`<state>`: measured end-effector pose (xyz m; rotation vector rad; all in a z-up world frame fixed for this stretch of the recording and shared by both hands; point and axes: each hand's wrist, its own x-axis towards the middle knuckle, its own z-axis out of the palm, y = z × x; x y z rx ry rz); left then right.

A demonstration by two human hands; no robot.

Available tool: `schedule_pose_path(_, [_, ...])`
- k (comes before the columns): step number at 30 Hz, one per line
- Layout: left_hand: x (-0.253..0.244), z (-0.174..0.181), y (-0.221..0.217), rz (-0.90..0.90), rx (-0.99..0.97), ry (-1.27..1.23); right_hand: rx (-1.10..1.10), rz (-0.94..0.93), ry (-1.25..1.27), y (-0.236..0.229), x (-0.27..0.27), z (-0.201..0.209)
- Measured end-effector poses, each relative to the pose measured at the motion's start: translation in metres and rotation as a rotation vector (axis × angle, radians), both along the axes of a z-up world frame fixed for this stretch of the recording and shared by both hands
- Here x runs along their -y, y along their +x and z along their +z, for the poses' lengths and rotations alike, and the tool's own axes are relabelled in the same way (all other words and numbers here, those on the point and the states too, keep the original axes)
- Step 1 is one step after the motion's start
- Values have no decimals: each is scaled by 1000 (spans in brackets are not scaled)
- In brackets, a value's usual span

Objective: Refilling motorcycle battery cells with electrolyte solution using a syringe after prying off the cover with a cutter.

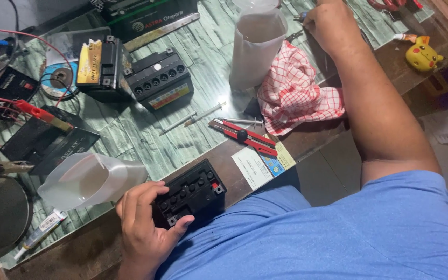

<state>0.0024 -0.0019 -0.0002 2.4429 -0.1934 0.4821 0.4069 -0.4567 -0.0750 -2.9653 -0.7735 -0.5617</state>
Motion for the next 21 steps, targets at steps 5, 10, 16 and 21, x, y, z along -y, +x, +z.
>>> schedule_pose_path(5, [1,6,2,3,35,9,34,1,-97,12,12,-12])
schedule_pose_path(10, [2,6,4,-19,28,-14,76,-88,-273,9,14,-9])
schedule_pose_path(16, [3,2,6,-21,72,-25,-65,-163,-234,2,9,-2])
schedule_pose_path(21, [3,4,4,-27,47,-19,-48,-133,-219,-8,16,-3])
